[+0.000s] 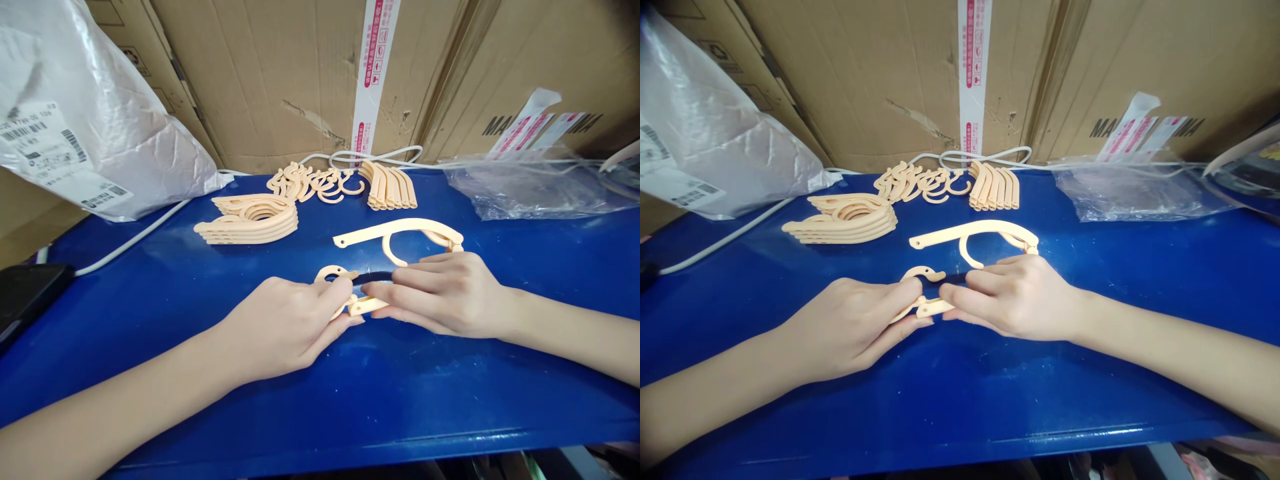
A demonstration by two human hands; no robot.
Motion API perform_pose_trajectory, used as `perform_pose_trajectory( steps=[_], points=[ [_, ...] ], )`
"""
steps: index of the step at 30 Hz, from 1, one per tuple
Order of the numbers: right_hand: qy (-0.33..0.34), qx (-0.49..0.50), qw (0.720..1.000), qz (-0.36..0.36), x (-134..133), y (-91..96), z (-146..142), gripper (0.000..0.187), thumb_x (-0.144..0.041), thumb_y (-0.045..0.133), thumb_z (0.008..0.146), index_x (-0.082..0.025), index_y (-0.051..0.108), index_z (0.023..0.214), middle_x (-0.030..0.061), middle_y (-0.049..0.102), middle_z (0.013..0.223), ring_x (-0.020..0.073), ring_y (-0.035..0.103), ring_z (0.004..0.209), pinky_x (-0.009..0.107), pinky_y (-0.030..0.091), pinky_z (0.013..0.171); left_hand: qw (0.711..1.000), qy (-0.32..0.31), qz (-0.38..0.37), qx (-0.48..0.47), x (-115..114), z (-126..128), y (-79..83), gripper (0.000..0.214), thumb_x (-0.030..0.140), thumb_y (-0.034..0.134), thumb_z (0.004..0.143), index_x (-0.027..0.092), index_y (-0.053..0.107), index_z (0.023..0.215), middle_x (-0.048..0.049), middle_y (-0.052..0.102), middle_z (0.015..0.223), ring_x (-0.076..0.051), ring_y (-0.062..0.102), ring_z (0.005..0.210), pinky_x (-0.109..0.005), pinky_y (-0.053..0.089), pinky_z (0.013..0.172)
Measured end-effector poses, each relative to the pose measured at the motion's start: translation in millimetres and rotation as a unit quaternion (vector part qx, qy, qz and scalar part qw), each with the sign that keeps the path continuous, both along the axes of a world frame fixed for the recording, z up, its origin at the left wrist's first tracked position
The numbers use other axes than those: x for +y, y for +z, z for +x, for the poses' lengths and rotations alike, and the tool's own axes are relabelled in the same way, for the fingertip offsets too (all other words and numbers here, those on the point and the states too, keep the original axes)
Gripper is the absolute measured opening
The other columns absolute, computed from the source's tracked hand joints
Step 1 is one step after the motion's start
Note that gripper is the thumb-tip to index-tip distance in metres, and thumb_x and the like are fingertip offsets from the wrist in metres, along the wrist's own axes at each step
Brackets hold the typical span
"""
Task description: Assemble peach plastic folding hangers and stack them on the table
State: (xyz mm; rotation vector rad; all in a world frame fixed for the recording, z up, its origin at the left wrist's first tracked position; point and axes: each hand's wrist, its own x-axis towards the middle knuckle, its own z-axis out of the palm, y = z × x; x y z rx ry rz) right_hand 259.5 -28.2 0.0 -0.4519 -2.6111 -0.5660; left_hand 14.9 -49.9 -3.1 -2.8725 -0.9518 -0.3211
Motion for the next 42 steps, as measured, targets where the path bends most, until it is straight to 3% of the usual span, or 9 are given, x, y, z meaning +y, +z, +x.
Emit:
perform_pose_trajectory(
  steps=[23,34,42],
  points=[
    [0.004,0.001,1.000,-0.006,0.5,-0.9,-0.2,0.025,-0.036,0.046,0.098,-0.016,0.058,0.108,-0.0071,0.050,0.058,0.0078,0.045,0.048,0.024,0.034,0.049,0.998,-0.001,0.061,0.016,-1.9,2.6,3.5,0.036,0.035,0.018,0.103,0.016,0.048,0.096,0.0005,0.060,0.062,-0.013,0.056,0.045,-0.024,0.028,0.038],
    [0.003,-0.005,1.000,0.013,-0.7,2.2,-1.5,0.022,-0.034,0.045,0.099,-0.016,0.055,0.108,-0.0063,0.056,0.059,0.0088,0.047,0.048,0.025,0.033,0.048,0.996,-0.021,0.084,-0.002,-0.7,2.7,3.6,0.033,0.032,0.019,0.104,0.016,0.046,0.094,0.0005,0.061,0.064,-0.013,0.059,0.047,-0.024,0.028,0.039],
    [-0.020,-0.007,1.000,0.004,-2.2,5.4,-2.8,0.026,-0.036,0.045,0.099,-0.016,0.057,0.111,-0.0062,0.059,0.060,0.0080,0.049,0.046,0.025,0.033,0.047,0.990,-0.016,0.133,0.048,1.7,2.7,9.8,0.029,0.030,0.021,0.103,0.015,0.046,0.096,-0.0005,0.063,0.067,-0.014,0.063,0.050,-0.026,0.034,0.040]
  ],
)
